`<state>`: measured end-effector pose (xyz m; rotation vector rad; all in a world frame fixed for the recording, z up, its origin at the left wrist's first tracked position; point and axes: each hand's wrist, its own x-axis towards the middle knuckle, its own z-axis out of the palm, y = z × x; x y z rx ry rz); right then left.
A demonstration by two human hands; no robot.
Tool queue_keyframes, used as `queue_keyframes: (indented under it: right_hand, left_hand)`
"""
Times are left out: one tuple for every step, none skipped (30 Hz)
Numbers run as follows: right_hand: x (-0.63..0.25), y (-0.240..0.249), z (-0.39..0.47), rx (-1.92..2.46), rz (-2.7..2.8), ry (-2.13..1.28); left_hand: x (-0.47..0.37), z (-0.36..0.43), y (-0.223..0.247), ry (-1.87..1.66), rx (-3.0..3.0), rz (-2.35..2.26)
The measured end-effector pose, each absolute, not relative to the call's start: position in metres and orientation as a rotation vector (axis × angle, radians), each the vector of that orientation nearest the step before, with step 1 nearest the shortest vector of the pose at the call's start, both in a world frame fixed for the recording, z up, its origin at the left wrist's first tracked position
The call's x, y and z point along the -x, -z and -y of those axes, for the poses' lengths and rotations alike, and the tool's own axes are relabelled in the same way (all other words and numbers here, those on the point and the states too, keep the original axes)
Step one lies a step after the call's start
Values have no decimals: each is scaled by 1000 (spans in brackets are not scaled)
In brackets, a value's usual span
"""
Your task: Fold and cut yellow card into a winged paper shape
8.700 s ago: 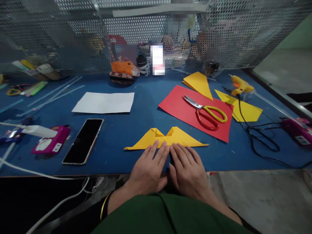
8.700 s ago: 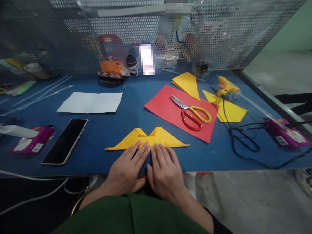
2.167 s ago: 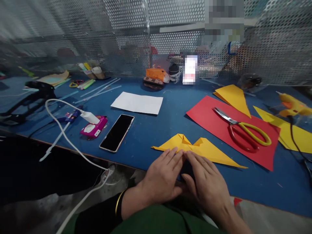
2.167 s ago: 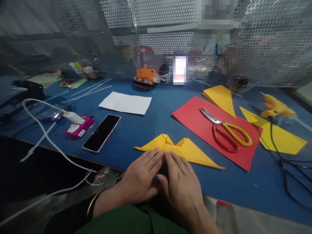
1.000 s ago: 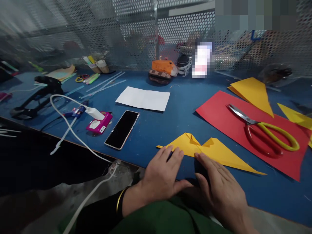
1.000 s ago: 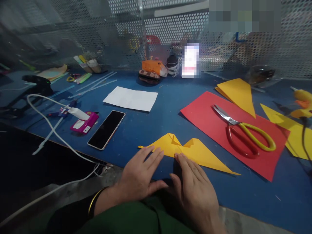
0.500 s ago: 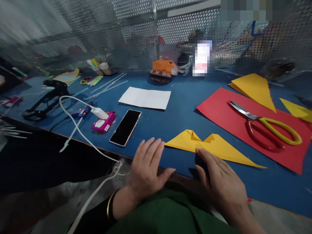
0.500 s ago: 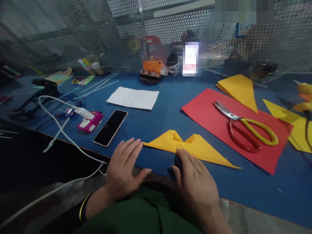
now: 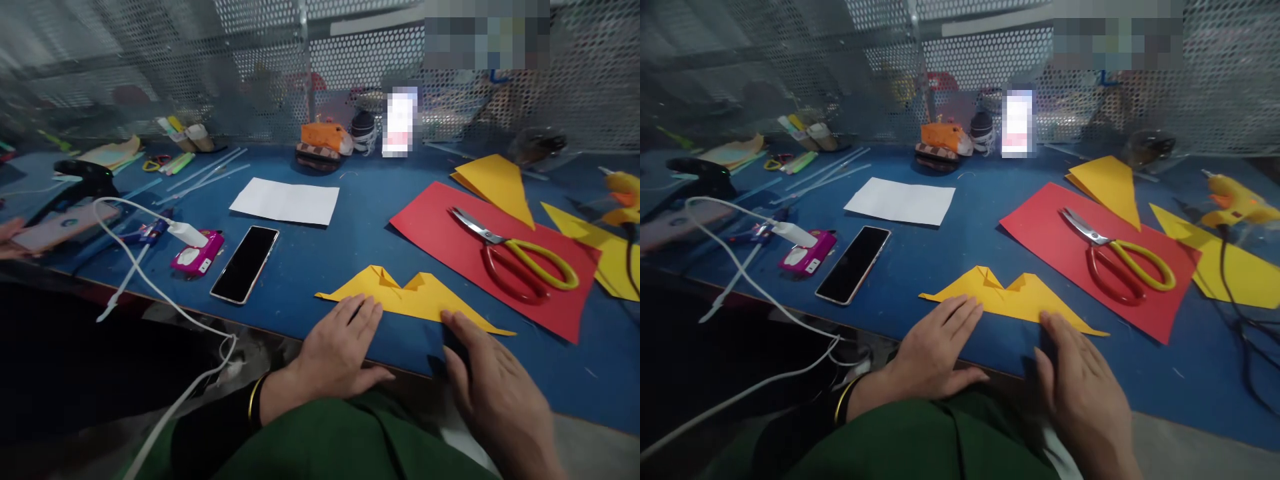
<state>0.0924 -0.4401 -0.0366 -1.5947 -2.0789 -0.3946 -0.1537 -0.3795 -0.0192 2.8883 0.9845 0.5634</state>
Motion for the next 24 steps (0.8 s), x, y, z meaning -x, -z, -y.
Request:
queue_keyframes:
  right_hand:
    - [-102, 38, 444, 1660, 2044, 395]
    - [-111, 39, 447, 1738, 1998, 391]
    - [-118, 39, 450, 1803, 1958, 385]
    - [-122, 39, 452, 1849, 1927, 375]
    - [-124, 38, 454, 1873, 1912, 361]
    - [-124, 36, 455, 1876, 1917, 348]
    - [-121, 33, 455, 1870, 1928, 346]
    - [-117, 29, 454, 1864, 1939, 355]
    - [-110, 26, 453, 1857, 1944, 378]
    - [-102, 23, 450, 1848, 1948, 403]
    - [-94, 20, 448, 1818, 1967, 420]
    - [-85, 18, 445, 1768, 1999, 421]
    - [-75, 18, 441, 1697, 2057, 400]
    - [-66, 18, 437, 1616, 2124, 369]
    - [-58, 19, 433, 1544, 2179, 349]
    - [-51, 21, 429, 1491, 2219, 337]
    - [-46, 23, 426, 1461, 2232, 336]
    - [-43, 25, 424, 1451, 2227, 337]
    - [-42, 27, 423, 1456, 2211, 334]
    - [-44, 29, 423, 1469, 2188, 330]
    - [-47, 30, 424, 1481, 2167, 326]
    - [-52, 30, 425, 1487, 2148, 328]
    - [-59, 31, 428, 1489, 2136, 334]
    - [-66, 31, 431, 1492, 2128, 344]
  left_hand:
    - [154, 379, 19, -563, -2894, -980]
    - [154, 379, 19, -565, -2899, -978]
    - [154, 379, 19, -564, -2901, -979]
    - [153, 379, 19, -559, -2901, -982]
    - [152, 379, 18, -551, -2902, -987]
    - [151, 379, 18, -535, -2906, -998]
    - [149, 379, 17, -514, -2915, -1010]
    - [147, 379, 16, -489, -2928, -1024]
    - [144, 380, 15, -463, -2942, -1039]
    - [142, 380, 14, -442, -2956, -1054]
    - [140, 381, 13, -431, -2966, -1067]
    - [139, 381, 13, -427, -2973, -1074]
    - [137, 382, 13, -429, -2976, -1077]
    - [137, 382, 13, -434, -2977, -1080]
    - [137, 383, 13, -440, -2975, -1083]
    - [137, 383, 13, -450, -2970, -1083]
    - [138, 383, 14, -467, -2962, -1079]
    - [140, 383, 15, -499, -2955, -1077]
    - [142, 383, 15, -545, -2949, -1083]
    - [145, 382, 16, -596, -2943, -1098]
    - [148, 382, 16, -642, -2941, -1119]
    - [152, 382, 16, -679, -2942, -1145]
    - [157, 382, 16, -701, -2944, -1175]
    - [163, 383, 16, -707, -2945, -1202]
